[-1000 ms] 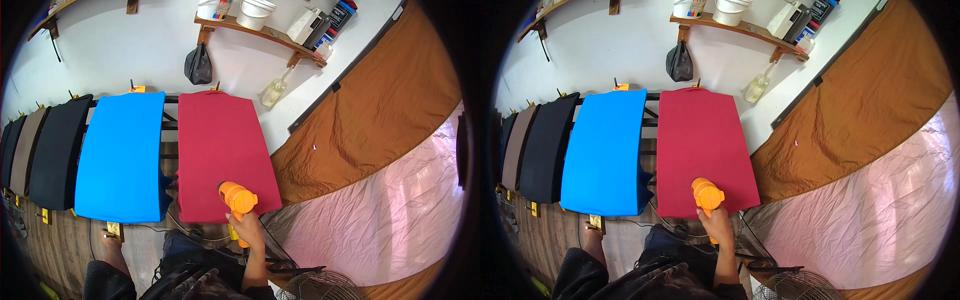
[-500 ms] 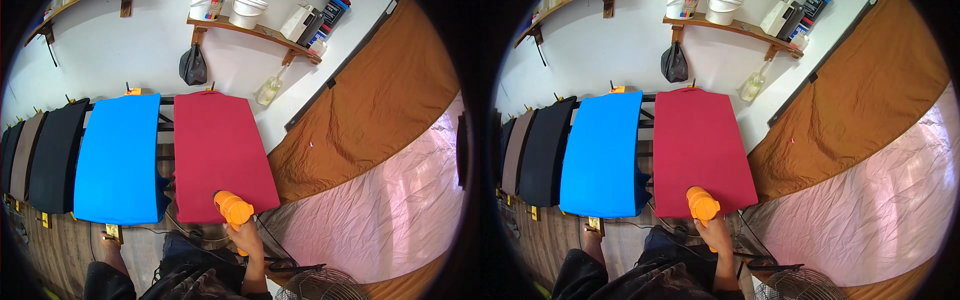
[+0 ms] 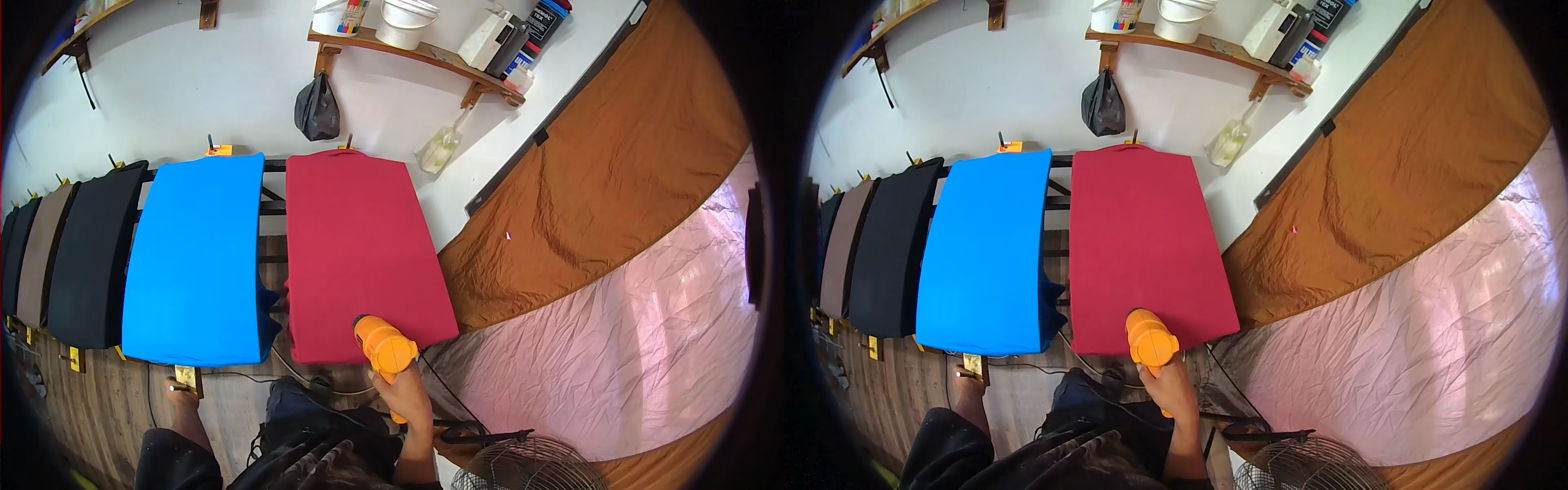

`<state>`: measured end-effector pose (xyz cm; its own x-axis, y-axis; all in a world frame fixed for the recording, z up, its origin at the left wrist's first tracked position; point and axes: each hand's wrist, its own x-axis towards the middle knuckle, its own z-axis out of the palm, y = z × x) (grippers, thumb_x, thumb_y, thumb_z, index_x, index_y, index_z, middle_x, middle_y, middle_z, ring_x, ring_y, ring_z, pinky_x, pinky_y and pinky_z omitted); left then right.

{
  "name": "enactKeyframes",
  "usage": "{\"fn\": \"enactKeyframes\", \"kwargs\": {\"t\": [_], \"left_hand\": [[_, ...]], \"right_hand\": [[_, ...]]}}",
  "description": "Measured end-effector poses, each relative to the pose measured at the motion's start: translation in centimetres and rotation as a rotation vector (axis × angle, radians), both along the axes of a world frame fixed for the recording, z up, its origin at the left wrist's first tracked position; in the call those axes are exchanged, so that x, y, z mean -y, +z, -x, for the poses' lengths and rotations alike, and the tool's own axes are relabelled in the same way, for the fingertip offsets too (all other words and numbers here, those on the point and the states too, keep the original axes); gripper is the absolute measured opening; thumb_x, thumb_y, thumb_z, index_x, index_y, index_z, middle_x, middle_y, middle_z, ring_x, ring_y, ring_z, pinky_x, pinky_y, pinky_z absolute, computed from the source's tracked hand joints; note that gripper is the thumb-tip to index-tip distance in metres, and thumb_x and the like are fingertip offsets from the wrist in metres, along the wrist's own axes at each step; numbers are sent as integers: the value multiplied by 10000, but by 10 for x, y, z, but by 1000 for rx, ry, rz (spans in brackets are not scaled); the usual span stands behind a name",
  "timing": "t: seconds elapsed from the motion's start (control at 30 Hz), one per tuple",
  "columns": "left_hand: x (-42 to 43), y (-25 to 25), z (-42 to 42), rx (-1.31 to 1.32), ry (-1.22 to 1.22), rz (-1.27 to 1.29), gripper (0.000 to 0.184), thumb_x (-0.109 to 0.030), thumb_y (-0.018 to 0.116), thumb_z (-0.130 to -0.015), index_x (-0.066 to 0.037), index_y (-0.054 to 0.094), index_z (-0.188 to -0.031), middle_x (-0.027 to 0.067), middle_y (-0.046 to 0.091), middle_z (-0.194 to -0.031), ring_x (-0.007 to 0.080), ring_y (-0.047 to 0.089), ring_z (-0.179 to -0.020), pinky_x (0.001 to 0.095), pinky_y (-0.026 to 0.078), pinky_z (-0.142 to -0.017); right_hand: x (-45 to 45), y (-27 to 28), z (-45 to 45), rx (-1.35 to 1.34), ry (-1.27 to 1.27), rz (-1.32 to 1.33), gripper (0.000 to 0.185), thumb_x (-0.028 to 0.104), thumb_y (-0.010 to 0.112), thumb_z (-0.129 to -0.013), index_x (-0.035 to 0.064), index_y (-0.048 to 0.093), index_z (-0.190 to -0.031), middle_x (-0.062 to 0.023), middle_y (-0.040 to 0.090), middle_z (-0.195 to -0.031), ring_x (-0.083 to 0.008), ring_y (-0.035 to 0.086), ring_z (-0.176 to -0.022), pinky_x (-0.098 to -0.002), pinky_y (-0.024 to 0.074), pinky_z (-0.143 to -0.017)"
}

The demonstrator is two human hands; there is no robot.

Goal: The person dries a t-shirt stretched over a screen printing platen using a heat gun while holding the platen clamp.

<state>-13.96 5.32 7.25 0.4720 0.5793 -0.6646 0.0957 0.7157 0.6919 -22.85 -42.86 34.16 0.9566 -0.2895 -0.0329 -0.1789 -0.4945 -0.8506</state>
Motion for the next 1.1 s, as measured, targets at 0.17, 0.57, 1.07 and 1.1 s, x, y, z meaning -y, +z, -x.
{"fn": "enactKeyframes", "kwargs": {"t": [0.17, 0.57, 1.07, 1.1], "left_hand": [[3, 0, -1, -11, -3, 1, 183, -142, 479, -812, -124, 381, -659, 39, 425, -646, 212, 436, -503, 371, 373, -479], [-12, -18, 3, 7, 1, -16, 228, -255, 529, -836, -81, 504, -690, 72, 513, -693, 229, 524, -600, 409, 440, -544], [37, 73, 2, -434, 183, -157, 394, -314, 562, -814, 63, 641, -894, 180, 648, -900, 294, 625, -776, 445, 503, -658], [26, 56, 4, -449, 161, -163, 394, -314, 559, -813, 61, 643, -898, 188, 649, -912, 301, 628, -775, 449, 503, -657]], "right_hand": [[-1, -12, 15, -101, -28, -69, 300, 140, 674, -798, 11, 608, -1061, -191, 652, -986, -356, 629, -953, -398, 494, -796], [-5, 5, 22, -78, 0, -21, 295, 134, 670, -801, 1, 606, -1057, -190, 652, -983, -355, 627, -962, -398, 488, -809], [-8, 1, 26, -163, 36, -65, 303, 134, 670, -808, -11, 591, -1062, -186, 652, -967, -349, 634, -932, -385, 488, -794], [-10, 3, 27, -176, 37, -49, 303, 135, 670, -809, -10, 591, -1062, -186, 653, -966, -349, 634, -931, -385, 488, -793]]}}
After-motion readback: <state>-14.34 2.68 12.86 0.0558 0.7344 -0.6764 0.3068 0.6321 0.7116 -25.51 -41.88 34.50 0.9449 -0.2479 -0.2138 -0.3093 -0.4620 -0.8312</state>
